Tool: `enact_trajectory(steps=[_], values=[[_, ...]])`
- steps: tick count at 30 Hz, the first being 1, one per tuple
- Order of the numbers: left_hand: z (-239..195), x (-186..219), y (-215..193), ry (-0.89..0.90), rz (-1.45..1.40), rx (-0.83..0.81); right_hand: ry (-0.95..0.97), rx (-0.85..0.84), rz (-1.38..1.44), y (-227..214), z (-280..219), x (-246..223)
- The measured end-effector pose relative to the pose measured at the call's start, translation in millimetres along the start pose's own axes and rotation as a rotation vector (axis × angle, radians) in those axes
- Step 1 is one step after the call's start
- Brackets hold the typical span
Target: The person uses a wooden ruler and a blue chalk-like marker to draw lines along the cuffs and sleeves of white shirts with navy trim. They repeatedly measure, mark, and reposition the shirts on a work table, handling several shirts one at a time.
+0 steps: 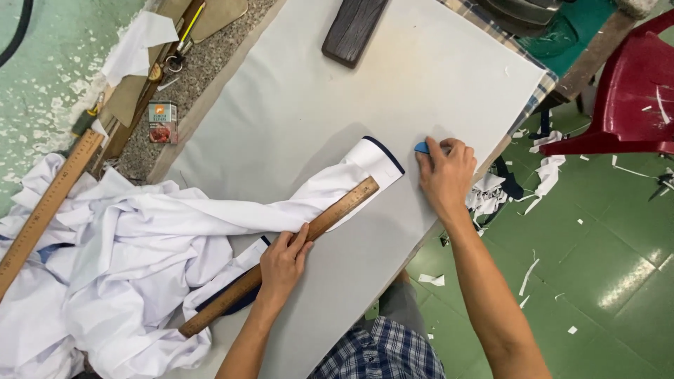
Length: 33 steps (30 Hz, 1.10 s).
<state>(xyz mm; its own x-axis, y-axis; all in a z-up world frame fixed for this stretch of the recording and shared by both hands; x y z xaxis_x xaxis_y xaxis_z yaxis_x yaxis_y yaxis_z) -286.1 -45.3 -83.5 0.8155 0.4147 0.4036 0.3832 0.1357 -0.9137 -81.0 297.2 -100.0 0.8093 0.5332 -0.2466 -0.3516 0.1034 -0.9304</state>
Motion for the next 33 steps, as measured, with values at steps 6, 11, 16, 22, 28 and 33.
enact_trajectory(steps=[6, 11, 16, 22, 28, 33], values=[[-3, 2, 2, 0.043, -0.027, 0.076, -0.074, 0.028, 0.052, 1, 5, 8], [-5, 3, 1, 0.068, -0.015, 0.092, 0.151, 0.077, 0.417, -8, -19, -3], [-3, 10, -3, 0.050, -0.029, 0.097, 0.367, -0.168, 0.799, -47, -53, -62], [-5, 12, -4, 0.055, 0.022, 0.121, 0.517, -0.444, 0.972, -48, -58, -84], [-3, 8, -6, 0.086, 0.078, 0.146, 0.515, -0.438, 0.930, -52, -54, -89], [-1, 6, -4, 0.097, 0.083, 0.144, 0.517, -0.437, 0.919, -51, -56, -90]])
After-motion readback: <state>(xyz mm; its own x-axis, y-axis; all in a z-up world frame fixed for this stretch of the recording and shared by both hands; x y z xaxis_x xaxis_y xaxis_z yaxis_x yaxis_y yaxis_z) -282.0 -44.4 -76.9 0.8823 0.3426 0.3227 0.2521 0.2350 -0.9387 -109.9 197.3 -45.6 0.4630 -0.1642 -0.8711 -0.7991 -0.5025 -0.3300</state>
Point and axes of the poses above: each hand's wrist, its own z-axis towards the middle knuckle, its own y-axis out of the palm, x = y × z, the point moved 1 cm from there along z, towards the middle knuckle, and after that the axes turned 4 degrees about y, right-handed, at the moved point
